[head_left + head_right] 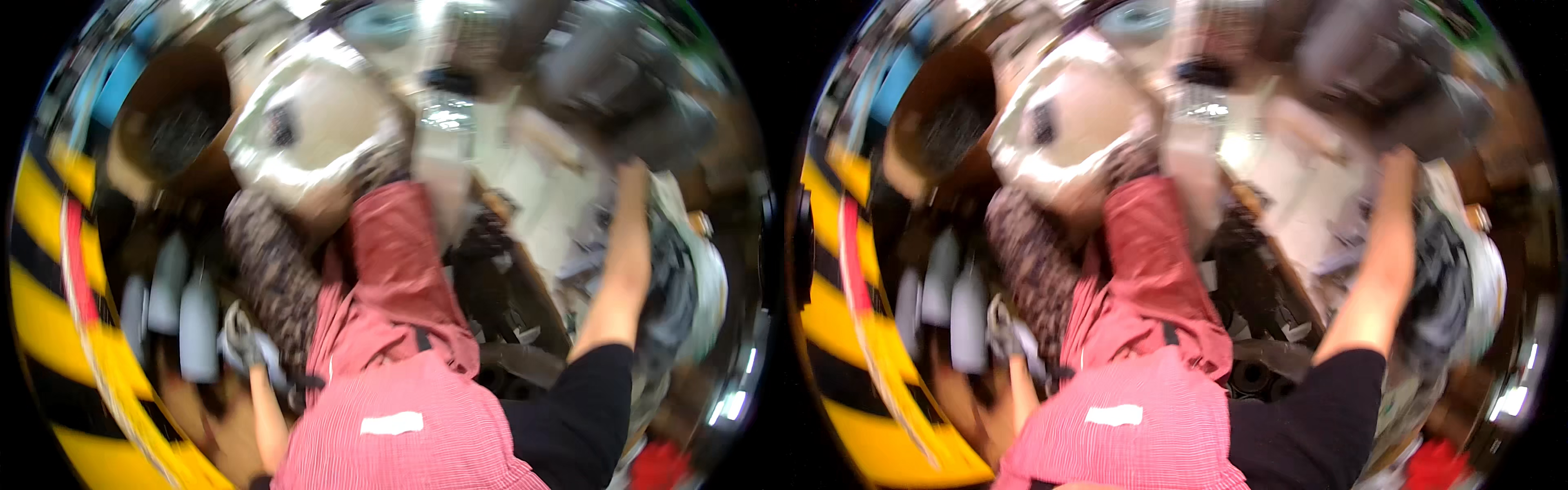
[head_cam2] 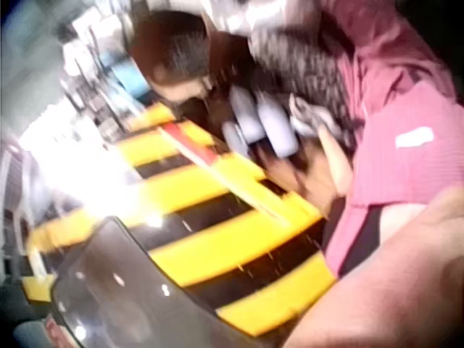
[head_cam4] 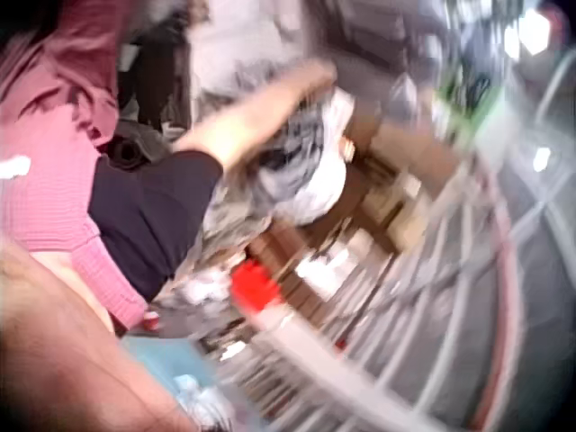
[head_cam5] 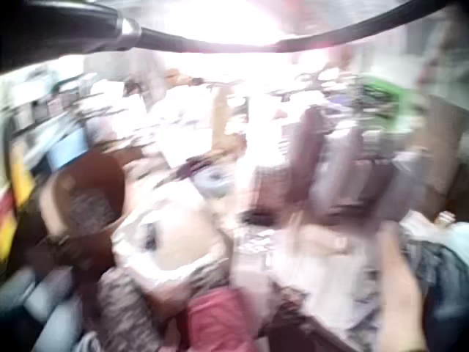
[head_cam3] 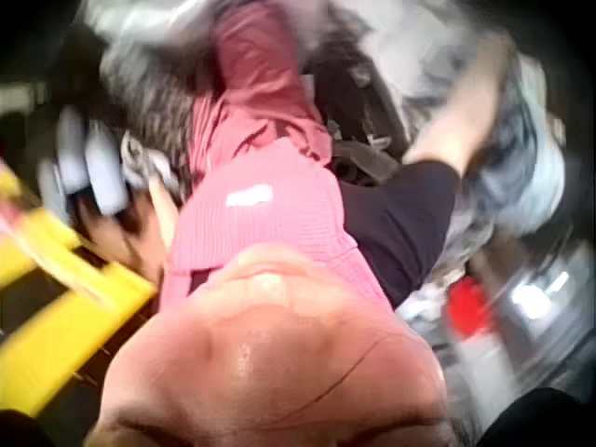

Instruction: The person assembles vacuum bottles by applying stickers to the outer casings, inserting internal components, and attaching handles and lid parts.

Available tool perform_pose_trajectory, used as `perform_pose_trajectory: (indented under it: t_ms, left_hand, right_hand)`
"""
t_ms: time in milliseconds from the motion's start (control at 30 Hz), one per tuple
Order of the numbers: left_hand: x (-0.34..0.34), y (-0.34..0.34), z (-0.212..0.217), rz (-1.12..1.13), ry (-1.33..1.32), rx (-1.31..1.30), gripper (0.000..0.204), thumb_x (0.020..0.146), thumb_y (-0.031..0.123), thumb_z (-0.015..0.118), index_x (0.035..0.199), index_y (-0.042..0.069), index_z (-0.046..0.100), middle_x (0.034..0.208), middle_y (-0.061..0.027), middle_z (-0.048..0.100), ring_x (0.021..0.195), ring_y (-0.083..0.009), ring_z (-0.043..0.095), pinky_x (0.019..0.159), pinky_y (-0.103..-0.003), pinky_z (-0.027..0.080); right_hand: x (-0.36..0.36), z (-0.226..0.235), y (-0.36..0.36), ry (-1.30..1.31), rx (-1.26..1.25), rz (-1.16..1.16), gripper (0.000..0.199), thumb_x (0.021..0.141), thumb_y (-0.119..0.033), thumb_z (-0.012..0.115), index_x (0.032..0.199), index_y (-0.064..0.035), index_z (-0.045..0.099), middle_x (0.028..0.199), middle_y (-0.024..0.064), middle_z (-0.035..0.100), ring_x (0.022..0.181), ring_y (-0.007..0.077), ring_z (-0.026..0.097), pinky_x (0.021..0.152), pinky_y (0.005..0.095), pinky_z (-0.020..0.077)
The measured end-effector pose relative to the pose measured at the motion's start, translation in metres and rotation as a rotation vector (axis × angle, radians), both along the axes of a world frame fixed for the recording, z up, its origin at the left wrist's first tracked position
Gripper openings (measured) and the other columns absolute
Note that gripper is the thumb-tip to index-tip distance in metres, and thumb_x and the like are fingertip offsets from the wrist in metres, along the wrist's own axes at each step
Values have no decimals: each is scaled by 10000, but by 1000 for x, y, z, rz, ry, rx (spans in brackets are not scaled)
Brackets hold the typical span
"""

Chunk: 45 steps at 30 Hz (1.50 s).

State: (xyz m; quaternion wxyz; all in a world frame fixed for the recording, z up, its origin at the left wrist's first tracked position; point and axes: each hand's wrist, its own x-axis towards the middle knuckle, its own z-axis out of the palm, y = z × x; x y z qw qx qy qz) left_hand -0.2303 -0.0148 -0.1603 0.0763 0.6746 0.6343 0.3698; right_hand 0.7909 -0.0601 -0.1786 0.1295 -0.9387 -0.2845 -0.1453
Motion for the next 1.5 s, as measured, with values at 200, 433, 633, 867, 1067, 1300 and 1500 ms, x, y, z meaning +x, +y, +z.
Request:
perform_pose_trajectory:
  t_ms: [200, 433, 633, 867, 1067, 1300, 1500]
  left_hand:
    - [-115, -11, -45, 525, -301, -364, 397, 996, 362, 637, 1154, 8, 721, 1111, -80, 737, 1037, -169, 650, 944, -318, 498]
    - [-128, 86, -157, 246, 343, -916, 480, 952, 346, 571, 1360, 94, 576, 1383, -215, 580, 1271, -356, 568, 1059, -426, 460]
    - [-166, 85, -185, 220, 594, -1097, 458, 979, 373, 514, 1272, 43, 636, 1303, -249, 607, 1245, -369, 571, 1046, -454, 466]
    - [-77, -1, -28, 75, 62, -314, 76, 865, 44, 637, 915, 40, 694, 947, -140, 682, 883, -298, 639, 802, -380, 504]
    - [18, -28, 135, -80, 401, 185, 126, 812, 37, 660, 922, 87, 698, 1022, -106, 664, 935, -313, 646, 862, -448, 514]
    - [41, -9, 123, -29, 56, 592, 735, 771, 440, 811, 1334, 46, 549, 1400, -193, 511, 1284, -375, 509, 1088, -480, 381]
    - [31, 27, 169, -356, 85, -24, 791, 749, 534, 752, 1358, 83, 526, 1454, -147, 512, 1393, -375, 436, 1196, -529, 222]
  right_hand:
    - [-68, 155, -45, 827, 1278, 189, 477, 937, -147, 674, 1351, 19, 503, 1365, 163, 532, 1369, 280, 399, 1039, 452, 472]
    - [-312, 221, 13, 833, 973, 722, 383, 1002, -81, 563, 1375, -1, 549, 1458, 86, 512, 1305, 202, 471, 1085, 370, 397]
    - [-440, 190, 20, 836, 491, 894, 278, 974, -21, 559, 1241, -23, 636, 1412, 82, 553, 1260, 200, 530, 1039, 314, 415]
    - [-582, 174, 52, 583, 166, 1401, 219, 831, 51, 661, 1025, -27, 725, 1197, 122, 653, 1168, 279, 597, 1008, 387, 462]
    - [-757, 143, 120, 896, 218, 2205, 1039, 655, -171, 885, 1540, -70, 349, 1615, 162, 295, 1497, 395, 258, 1203, 489, 286]
    - [-794, 173, 108, 692, 841, 2059, 761, 676, -299, 857, 1366, -139, 581, 1420, 147, 503, 1297, 395, 432, 1080, 499, 357]
    - [-757, 185, 98, 500, 429, 2225, 746, 723, -305, 826, 1419, -252, 563, 1520, 175, 352, 1345, 412, 340, 1105, 513, 345]
